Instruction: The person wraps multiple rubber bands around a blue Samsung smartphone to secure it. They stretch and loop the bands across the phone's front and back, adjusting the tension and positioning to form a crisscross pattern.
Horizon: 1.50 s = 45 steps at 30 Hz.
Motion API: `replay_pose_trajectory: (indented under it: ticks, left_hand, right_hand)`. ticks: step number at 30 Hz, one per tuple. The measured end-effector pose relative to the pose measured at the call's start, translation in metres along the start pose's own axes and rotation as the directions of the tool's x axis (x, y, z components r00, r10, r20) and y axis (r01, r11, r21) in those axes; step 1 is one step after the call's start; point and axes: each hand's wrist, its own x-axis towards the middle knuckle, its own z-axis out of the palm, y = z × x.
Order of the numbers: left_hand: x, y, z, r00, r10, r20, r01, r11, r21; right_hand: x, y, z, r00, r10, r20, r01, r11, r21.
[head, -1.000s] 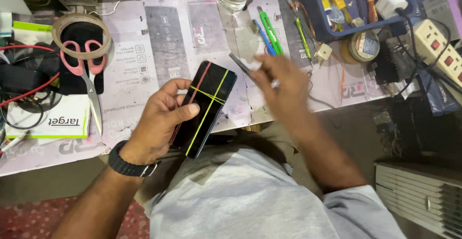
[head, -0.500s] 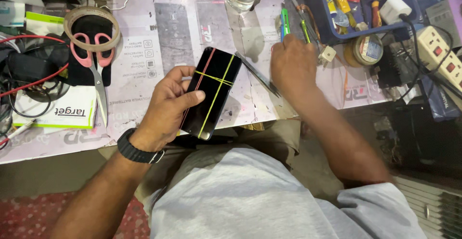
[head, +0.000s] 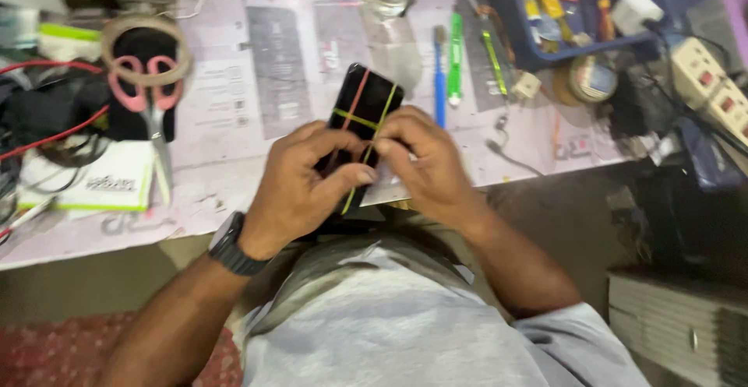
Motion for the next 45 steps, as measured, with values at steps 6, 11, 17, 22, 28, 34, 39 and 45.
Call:
replay_pose_trajectory:
  ticks: [6,11,17,22,28,34,39,45]
  left_hand:
    - [0.003,0.002,0.002,0.995,-0.087,-0.057,0.093,0.99,0.106]
    - [-0.003,-0.004,-0.01,0.978,0.004,-0.207,0.039,0.978,0.204]
    - [-0.007,-0.017,-0.004,0.992,-0.126,0.008,0.123,0.955,-0.268]
    - [-0.01,-0.023,-0.011,0.994,-0.105,0.023,0.09,0.702,-0.707]
    - [-0.008,-0.03,-0.015,0.962,-0.142,0.235,0.263,0.227,-0.938]
    - [-0.016,-0.042,-0.007,0.911,-0.045,0.409,0.409,-0.002,-0.912]
    - [-0.018,-0.045,0.008,0.882,-0.092,0.463,0.466,0.011,-0.885]
    - [-0.019,-0.052,0.011,0.88,-0.17,0.444,0.461,0.074,-0.884]
  right_hand:
    - [0.0,-0.005,0.006,0.97,0.201,0.141,-0.234,0.589,0.774]
    - [-0.012,0.004,0.028,0.741,0.418,0.525,-0.65,0.254,0.716]
    - [-0.02,0.017,0.004,0.822,0.497,0.277,-0.52,0.46,0.719]
    - [-0.017,0.024,-0.013,0.928,0.31,-0.205,-0.215,0.898,0.384]
    - [-0.015,0.014,0.002,0.923,0.369,-0.106,-0.241,0.773,0.587]
    - [0.004,-0.014,-0.006,0.962,-0.12,-0.243,0.144,0.986,0.08]
    - [0.019,-0.027,-0.004,0.957,-0.239,-0.162,0.212,0.962,-0.171]
    - [0.027,-0.018,-0.005,0.944,-0.291,-0.156,0.265,0.95,-0.163]
